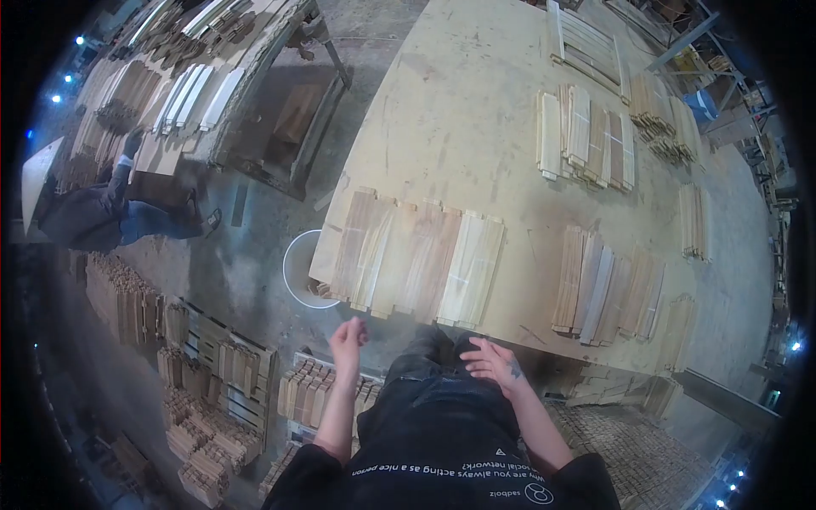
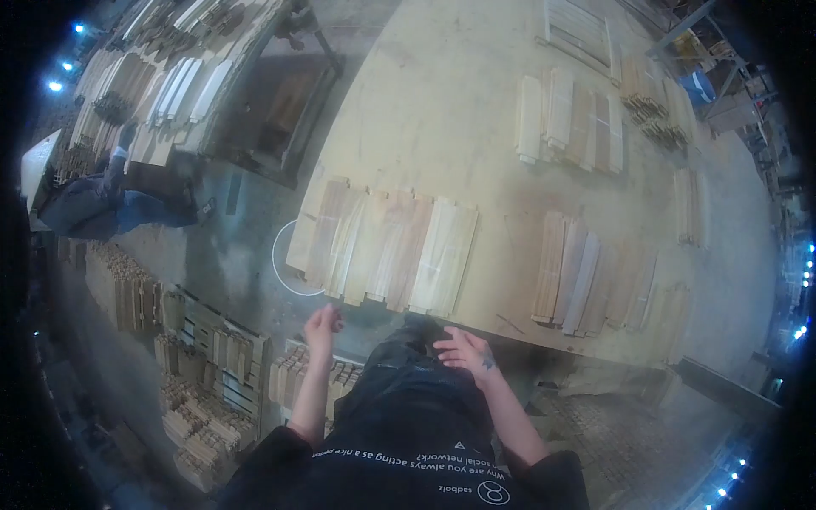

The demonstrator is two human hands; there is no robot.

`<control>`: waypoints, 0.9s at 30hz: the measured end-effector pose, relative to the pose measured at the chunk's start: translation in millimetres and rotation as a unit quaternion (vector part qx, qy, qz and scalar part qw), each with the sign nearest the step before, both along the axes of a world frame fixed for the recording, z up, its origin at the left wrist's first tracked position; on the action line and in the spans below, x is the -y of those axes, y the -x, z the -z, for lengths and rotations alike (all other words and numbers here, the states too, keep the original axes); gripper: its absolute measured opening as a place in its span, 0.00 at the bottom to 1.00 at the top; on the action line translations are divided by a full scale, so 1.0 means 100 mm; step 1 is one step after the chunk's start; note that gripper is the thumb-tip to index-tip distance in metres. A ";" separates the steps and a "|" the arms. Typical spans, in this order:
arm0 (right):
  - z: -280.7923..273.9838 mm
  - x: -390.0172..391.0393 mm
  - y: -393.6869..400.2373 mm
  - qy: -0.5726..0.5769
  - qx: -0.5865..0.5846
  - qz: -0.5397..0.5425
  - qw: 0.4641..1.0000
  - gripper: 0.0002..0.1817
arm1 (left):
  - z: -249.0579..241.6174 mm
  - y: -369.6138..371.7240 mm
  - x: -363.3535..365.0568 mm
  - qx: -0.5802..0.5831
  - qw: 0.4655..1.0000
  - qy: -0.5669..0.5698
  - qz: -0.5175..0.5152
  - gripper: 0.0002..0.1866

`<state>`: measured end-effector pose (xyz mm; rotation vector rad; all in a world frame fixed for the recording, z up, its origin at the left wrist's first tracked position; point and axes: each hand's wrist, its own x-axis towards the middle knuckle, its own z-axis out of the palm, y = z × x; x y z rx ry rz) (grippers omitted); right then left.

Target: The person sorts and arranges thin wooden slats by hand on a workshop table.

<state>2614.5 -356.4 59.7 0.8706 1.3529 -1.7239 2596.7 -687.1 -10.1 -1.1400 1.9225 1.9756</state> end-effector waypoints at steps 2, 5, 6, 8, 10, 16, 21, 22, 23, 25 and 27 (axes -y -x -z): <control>0.09 0.00 0.05 0.084 0.017 0.063 0.994 0.28 | -0.02 0.09 -0.19 -0.007 0.997 -0.080 -0.008 0.16; 0.20 -0.02 0.05 0.170 0.043 0.126 0.976 0.28 | -0.11 0.16 -0.30 0.003 0.988 -0.153 -0.036 0.15; 0.22 -0.03 0.06 0.192 0.051 0.142 0.970 0.28 | -0.16 0.19 -0.32 0.008 0.984 -0.169 -0.048 0.14; 0.18 -0.03 0.07 0.203 0.047 0.141 0.968 0.28 | -0.28 0.24 -0.33 -0.006 0.983 -0.179 -0.037 0.13; 0.07 -0.02 0.11 0.191 0.033 0.132 0.972 0.27 | -0.42 0.32 -0.34 -0.018 0.983 -0.182 -0.009 0.12; -0.12 0.08 0.24 -0.057 -0.058 0.072 0.994 0.28 | -0.65 0.53 -0.58 -0.059 0.972 -0.207 0.094 0.10; -0.03 0.29 0.09 -0.083 -0.131 0.183 0.971 0.31 | -0.61 0.50 -1.19 -0.019 0.963 -0.155 0.221 0.17; -0.02 0.30 0.09 -0.075 -0.117 0.202 0.969 0.32 | -0.61 0.51 -1.27 0.000 0.958 -0.124 0.258 0.18; 0.00 0.31 0.11 -0.064 -0.104 0.219 0.968 0.32 | -0.58 0.51 -1.35 -0.021 0.949 -0.062 0.309 0.18; 0.01 0.33 0.17 -0.053 -0.076 0.225 0.970 0.34 | -0.48 0.49 -1.42 -0.061 0.910 0.064 0.405 0.19; -0.01 0.28 0.26 -0.057 -0.050 0.202 0.976 0.37 | -0.56 0.52 -1.39 -0.111 0.859 0.241 0.438 0.19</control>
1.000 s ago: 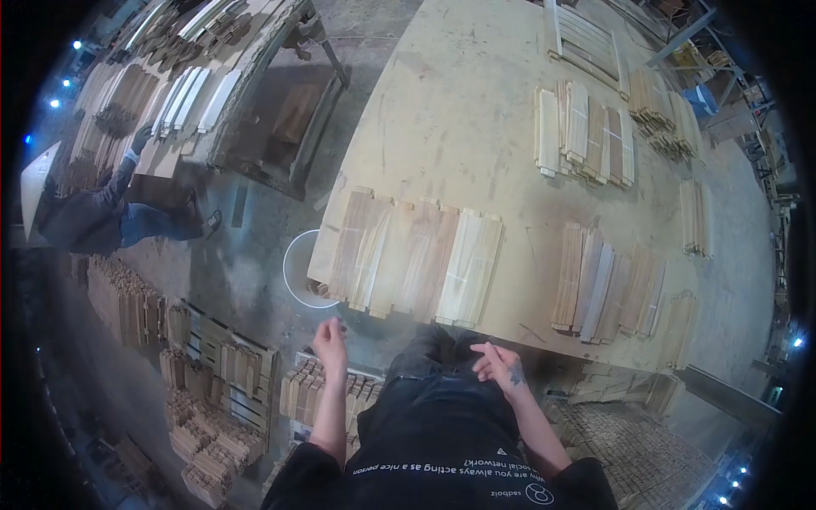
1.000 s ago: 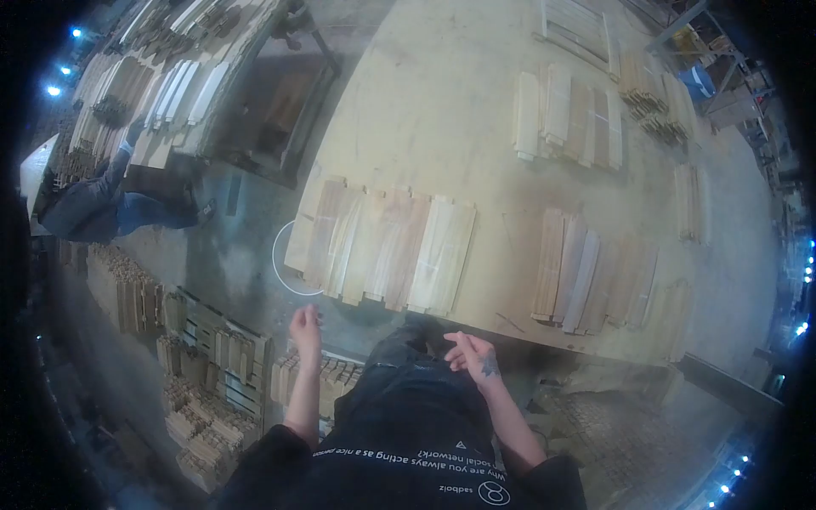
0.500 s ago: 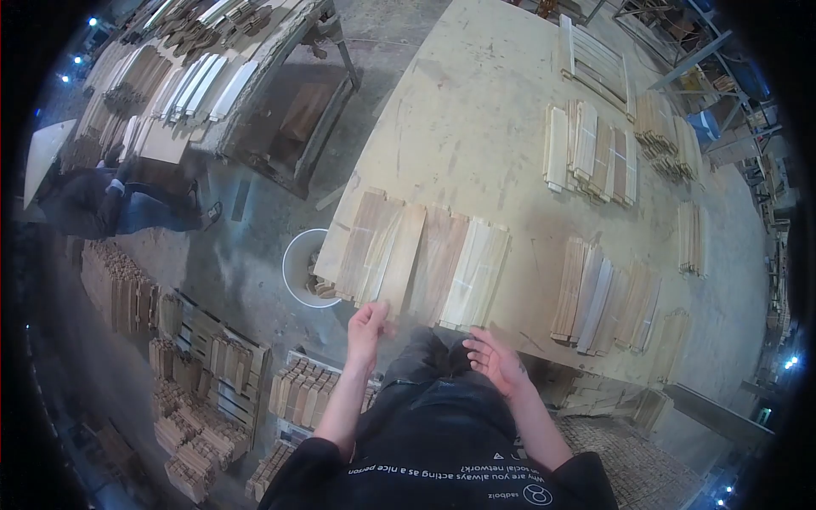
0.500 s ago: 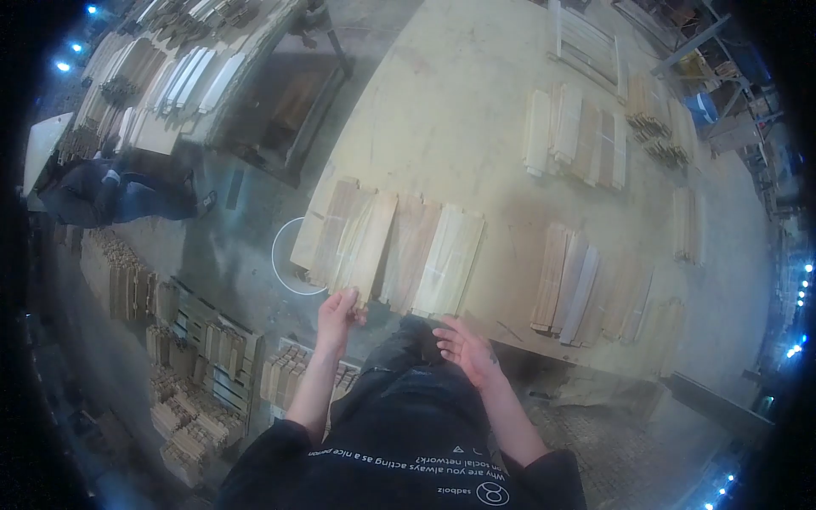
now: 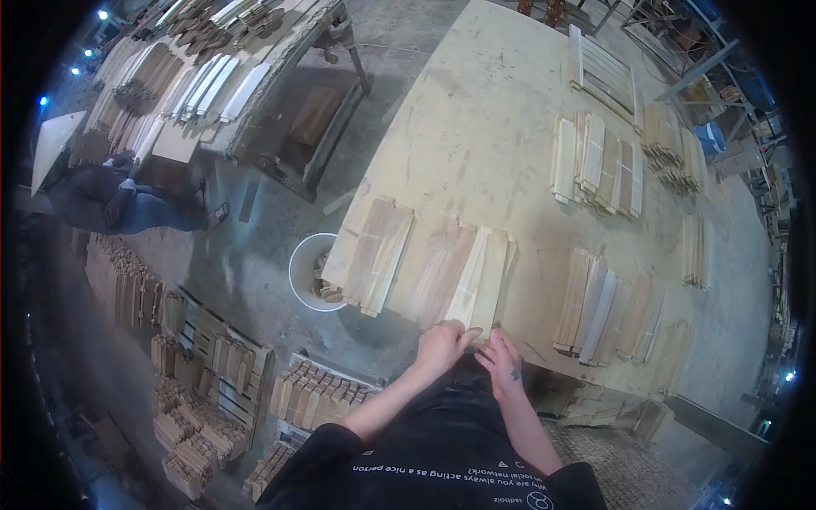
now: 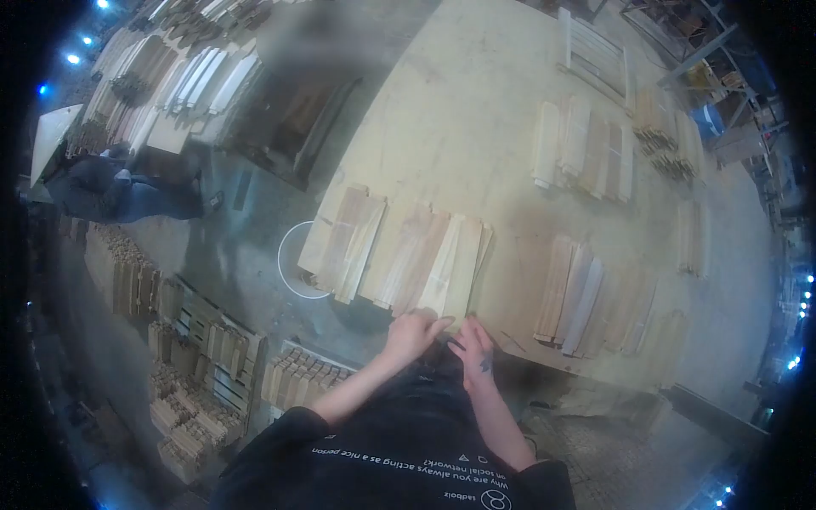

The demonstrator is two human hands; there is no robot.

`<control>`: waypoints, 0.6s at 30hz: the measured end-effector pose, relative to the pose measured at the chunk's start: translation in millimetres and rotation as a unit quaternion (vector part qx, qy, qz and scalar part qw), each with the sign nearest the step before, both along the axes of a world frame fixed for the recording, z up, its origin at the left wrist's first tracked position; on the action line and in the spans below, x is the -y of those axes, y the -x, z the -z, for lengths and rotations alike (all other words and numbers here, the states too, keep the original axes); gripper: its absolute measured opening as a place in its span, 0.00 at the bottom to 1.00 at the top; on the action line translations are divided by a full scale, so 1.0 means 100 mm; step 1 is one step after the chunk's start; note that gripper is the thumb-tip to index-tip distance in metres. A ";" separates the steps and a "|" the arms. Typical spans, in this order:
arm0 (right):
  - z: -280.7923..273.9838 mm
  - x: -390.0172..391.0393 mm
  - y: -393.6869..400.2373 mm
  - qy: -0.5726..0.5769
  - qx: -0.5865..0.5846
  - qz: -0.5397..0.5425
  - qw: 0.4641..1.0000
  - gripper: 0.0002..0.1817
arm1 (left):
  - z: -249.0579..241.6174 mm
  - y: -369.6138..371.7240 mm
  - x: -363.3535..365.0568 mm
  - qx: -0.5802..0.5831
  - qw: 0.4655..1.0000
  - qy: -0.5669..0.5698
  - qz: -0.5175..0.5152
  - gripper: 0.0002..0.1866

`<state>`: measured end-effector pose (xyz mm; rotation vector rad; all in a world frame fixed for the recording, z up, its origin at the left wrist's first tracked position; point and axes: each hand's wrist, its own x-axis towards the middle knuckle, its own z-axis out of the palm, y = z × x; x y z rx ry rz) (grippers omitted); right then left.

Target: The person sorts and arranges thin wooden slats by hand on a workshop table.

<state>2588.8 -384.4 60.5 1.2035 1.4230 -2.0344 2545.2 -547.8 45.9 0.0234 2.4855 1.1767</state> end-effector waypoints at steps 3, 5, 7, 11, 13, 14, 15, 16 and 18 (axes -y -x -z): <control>0.23 -0.07 -0.01 -0.085 -0.002 -0.099 0.991 0.34 | -0.25 0.15 0.26 -0.091 0.992 0.059 -0.069 0.18; 0.17 -0.02 0.09 -0.145 -0.016 -0.189 0.971 0.29 | -0.24 0.24 0.66 -0.120 0.975 0.090 -0.165 0.16; 0.19 0.01 0.14 -0.262 -0.054 -0.274 0.924 0.25 | -0.10 0.27 1.04 -0.142 0.953 0.119 -0.241 0.13; 0.20 0.00 0.24 -0.287 -0.076 -0.304 0.905 0.20 | -0.08 0.20 1.18 -0.188 0.947 0.116 -0.231 0.09; 0.10 -0.08 0.24 -0.026 -0.045 -0.170 0.984 0.19 | -0.11 0.13 1.02 -0.163 0.963 0.050 -0.207 0.09; 0.10 -0.12 0.20 0.011 -0.047 -0.168 0.985 0.18 | -0.12 0.11 0.90 -0.145 0.971 0.018 -0.189 0.09; 0.11 -0.16 0.14 0.048 -0.050 -0.164 0.984 0.17 | -0.14 0.10 0.75 -0.130 0.977 -0.013 -0.170 0.10; 0.11 -0.19 0.08 0.085 -0.054 -0.160 0.982 0.17 | -0.17 0.10 0.57 -0.096 0.980 -0.088 -0.152 0.12; 0.00 -0.12 -0.03 0.089 -0.053 -0.183 0.978 0.17 | -0.30 0.09 0.19 -0.051 0.986 -0.132 -0.091 0.16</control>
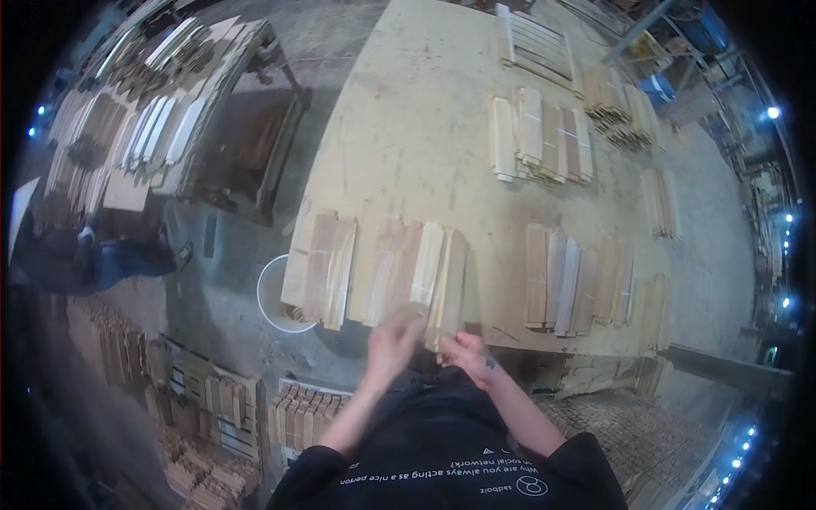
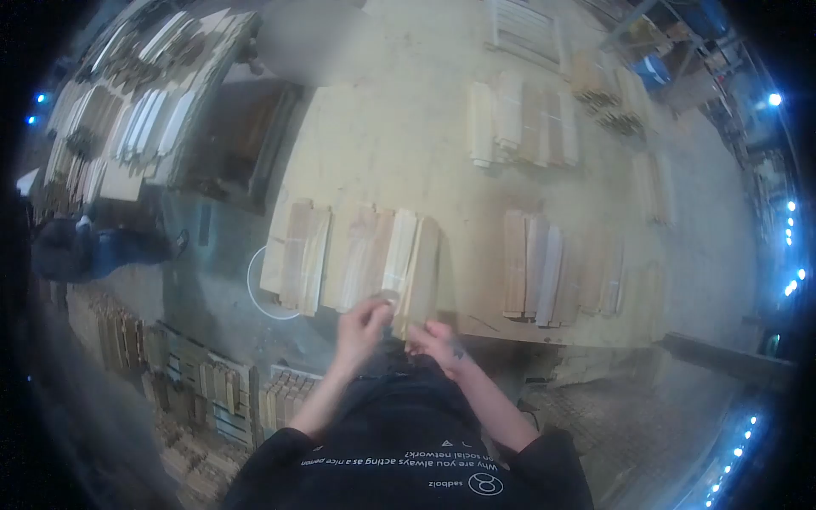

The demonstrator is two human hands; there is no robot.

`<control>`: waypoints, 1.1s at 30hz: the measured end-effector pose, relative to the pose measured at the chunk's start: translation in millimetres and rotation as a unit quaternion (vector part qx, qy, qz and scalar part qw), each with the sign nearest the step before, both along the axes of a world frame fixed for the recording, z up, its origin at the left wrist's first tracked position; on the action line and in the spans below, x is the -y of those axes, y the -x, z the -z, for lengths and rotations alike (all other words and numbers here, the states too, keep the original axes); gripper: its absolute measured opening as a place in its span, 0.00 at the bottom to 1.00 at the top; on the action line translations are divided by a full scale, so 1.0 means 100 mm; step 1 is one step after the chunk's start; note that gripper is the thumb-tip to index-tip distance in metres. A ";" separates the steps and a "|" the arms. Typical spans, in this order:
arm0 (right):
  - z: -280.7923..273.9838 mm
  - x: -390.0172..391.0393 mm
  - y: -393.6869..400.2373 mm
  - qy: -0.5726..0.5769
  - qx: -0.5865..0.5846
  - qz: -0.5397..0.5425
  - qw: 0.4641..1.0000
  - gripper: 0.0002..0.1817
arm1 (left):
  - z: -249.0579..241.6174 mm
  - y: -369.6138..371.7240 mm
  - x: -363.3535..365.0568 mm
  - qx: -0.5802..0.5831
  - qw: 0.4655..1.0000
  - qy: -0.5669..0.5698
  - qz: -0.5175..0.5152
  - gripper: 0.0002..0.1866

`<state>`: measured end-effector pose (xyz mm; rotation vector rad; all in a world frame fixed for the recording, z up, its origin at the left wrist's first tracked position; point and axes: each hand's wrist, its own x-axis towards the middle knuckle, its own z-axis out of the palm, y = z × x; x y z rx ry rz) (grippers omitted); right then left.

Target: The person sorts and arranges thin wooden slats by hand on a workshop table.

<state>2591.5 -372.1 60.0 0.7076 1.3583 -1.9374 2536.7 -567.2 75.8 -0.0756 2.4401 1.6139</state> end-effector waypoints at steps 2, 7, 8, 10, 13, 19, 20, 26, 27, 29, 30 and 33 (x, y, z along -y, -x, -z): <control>-0.14 0.01 -0.01 -0.016 -0.043 -0.055 0.997 0.15 | -0.13 0.02 -0.25 0.005 0.995 0.068 0.074 0.20; -0.15 -0.21 -0.11 -0.206 -0.142 -0.142 0.958 0.17 | -0.21 0.09 -0.32 0.045 0.987 0.111 0.112 0.22; -0.17 -0.24 -0.13 -0.250 -0.168 -0.131 0.944 0.18 | -0.26 0.09 -0.29 0.007 0.991 0.093 0.093 0.22; -0.12 -0.36 -0.19 -0.228 -0.155 -0.092 0.957 0.18 | -0.25 0.13 -0.05 0.008 0.992 0.112 0.064 0.19; 0.00 -0.55 -0.30 -0.227 -0.166 -0.045 0.959 0.17 | -0.09 0.19 0.52 0.033 0.993 -0.084 -0.081 0.12; -0.09 -0.75 -0.27 -0.295 -0.161 -0.001 0.942 0.16 | -0.43 0.43 1.30 0.017 0.965 -0.154 -0.213 0.11; -0.15 -0.77 -0.23 -0.313 -0.153 0.001 0.937 0.17 | -0.42 0.45 1.34 0.004 0.962 -0.166 -0.217 0.11; -0.10 -0.60 0.06 -0.260 -0.145 0.043 0.954 0.19 | -0.08 0.26 0.85 0.095 0.979 -0.098 -0.150 0.14; -0.05 -0.47 0.10 -0.233 -0.145 0.048 0.960 0.20 | 0.03 0.23 0.76 0.102 0.981 -0.086 -0.138 0.15; 0.11 -0.19 0.11 -0.159 -0.127 0.048 0.978 0.24 | 0.28 0.17 0.66 0.051 0.992 0.043 -0.105 0.17; 0.15 -0.05 0.10 -0.121 -0.116 0.048 0.985 0.26 | 0.37 0.13 0.63 0.026 0.990 0.108 -0.087 0.17; 0.20 0.20 0.15 -0.091 -0.059 0.070 0.992 0.32 | 0.50 0.06 0.49 -0.111 0.968 0.217 -0.056 0.17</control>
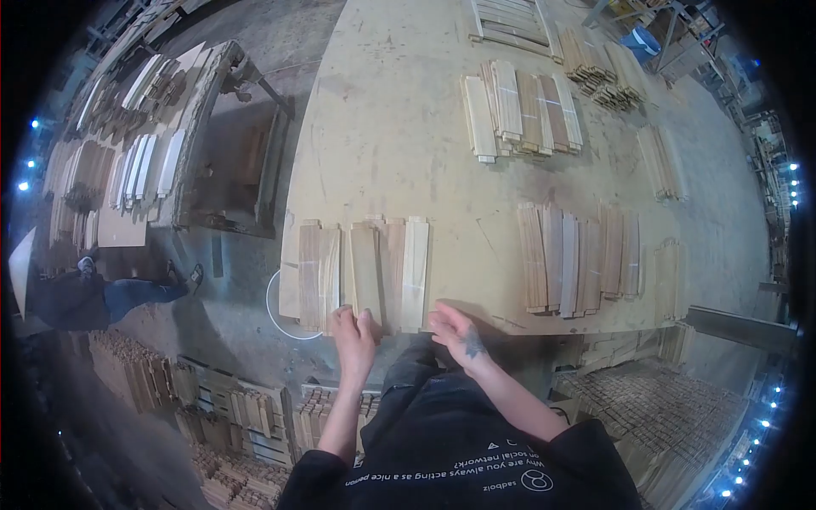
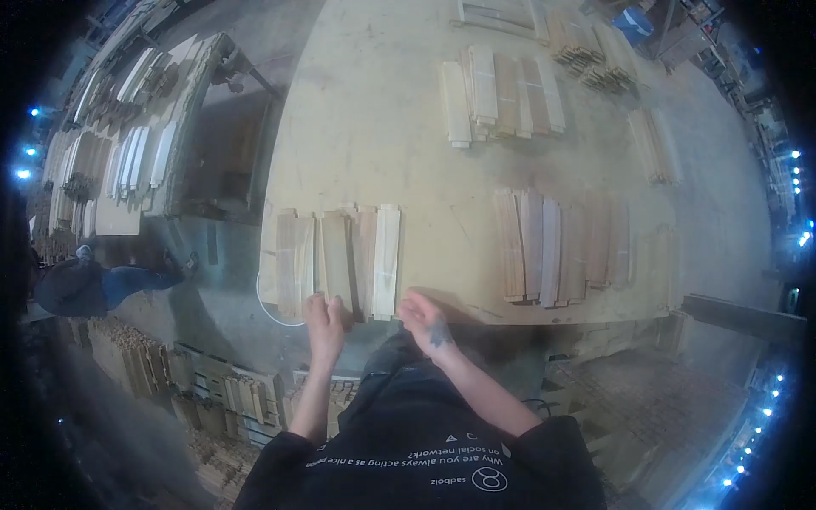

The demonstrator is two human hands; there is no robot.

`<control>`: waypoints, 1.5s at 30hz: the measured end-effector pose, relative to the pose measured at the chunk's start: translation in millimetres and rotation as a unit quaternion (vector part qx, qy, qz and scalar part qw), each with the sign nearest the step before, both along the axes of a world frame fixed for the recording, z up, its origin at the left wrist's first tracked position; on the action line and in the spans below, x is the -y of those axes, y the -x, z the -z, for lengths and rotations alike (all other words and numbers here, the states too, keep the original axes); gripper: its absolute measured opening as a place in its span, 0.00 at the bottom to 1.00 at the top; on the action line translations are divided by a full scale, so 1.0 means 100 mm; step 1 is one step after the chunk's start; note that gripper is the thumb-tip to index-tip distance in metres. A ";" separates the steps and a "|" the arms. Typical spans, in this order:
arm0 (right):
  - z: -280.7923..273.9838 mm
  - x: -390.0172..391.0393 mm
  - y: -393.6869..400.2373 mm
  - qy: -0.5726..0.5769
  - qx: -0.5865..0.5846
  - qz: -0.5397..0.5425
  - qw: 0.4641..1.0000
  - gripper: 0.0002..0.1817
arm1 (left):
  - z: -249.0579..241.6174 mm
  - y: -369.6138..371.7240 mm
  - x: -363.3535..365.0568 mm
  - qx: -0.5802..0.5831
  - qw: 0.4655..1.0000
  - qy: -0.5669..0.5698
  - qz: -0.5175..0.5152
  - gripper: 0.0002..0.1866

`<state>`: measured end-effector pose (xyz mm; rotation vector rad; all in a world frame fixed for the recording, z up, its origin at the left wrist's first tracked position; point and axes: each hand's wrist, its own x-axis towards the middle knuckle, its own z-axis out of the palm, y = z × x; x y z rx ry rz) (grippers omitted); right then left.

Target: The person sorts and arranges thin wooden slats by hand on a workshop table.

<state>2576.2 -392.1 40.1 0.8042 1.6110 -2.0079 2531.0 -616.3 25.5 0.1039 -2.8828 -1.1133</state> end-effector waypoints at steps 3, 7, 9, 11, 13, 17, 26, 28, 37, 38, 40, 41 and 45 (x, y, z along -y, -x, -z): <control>0.13 0.21 0.05 -0.070 0.000 -0.002 0.998 0.34 | -0.04 -0.02 -0.07 0.118 0.991 -0.037 -0.054 0.19; -0.04 0.27 0.18 -0.310 -0.043 -0.090 0.945 0.30 | -0.21 0.08 -0.16 0.207 0.935 -0.240 -0.160 0.20; 0.11 0.21 0.16 -0.340 -0.073 -0.082 0.934 0.27 | -0.02 0.05 -0.07 0.220 0.955 -0.178 -0.089 0.19; 0.21 0.12 0.16 -0.332 -0.091 -0.070 0.936 0.25 | -0.02 0.11 0.01 0.301 0.938 -0.162 -0.053 0.17; 0.20 0.01 0.11 -0.287 -0.094 -0.050 0.952 0.24 | -0.37 0.18 -0.01 0.337 0.899 -0.273 -0.061 0.15; -0.10 -0.14 0.05 -0.166 -0.051 -0.030 0.984 0.26 | -0.77 0.18 -0.04 0.348 0.813 -0.458 -0.092 0.16; -0.16 -0.21 0.06 -0.191 -0.160 -0.036 0.968 0.24 | -0.78 0.19 -0.88 0.324 0.850 -0.414 0.027 0.30; -0.38 -0.45 0.05 -0.257 -0.131 -0.008 0.958 0.22 | -0.88 0.36 -1.09 0.295 0.861 -0.412 0.035 0.32; -0.36 -1.86 -0.74 -0.367 -0.122 0.196 0.901 0.20 | -0.31 2.49 -2.33 0.092 0.917 -0.358 0.152 0.33; -0.38 -1.92 -0.86 -0.368 -0.113 0.215 0.897 0.20 | -0.25 2.72 -2.49 0.111 0.906 -0.380 0.151 0.32; -0.35 -2.08 -1.01 -0.367 -0.121 0.229 0.893 0.19 | -0.10 3.11 -2.78 0.120 0.916 -0.349 0.157 0.32; -0.46 -2.10 -1.02 -0.369 -0.110 0.226 0.895 0.19 | 0.00 3.27 -2.84 0.112 0.937 -0.288 0.162 0.32; -0.42 -2.16 -1.00 -0.372 -0.095 0.223 0.896 0.17 | -0.20 3.44 -3.23 0.213 0.945 -0.194 0.156 0.35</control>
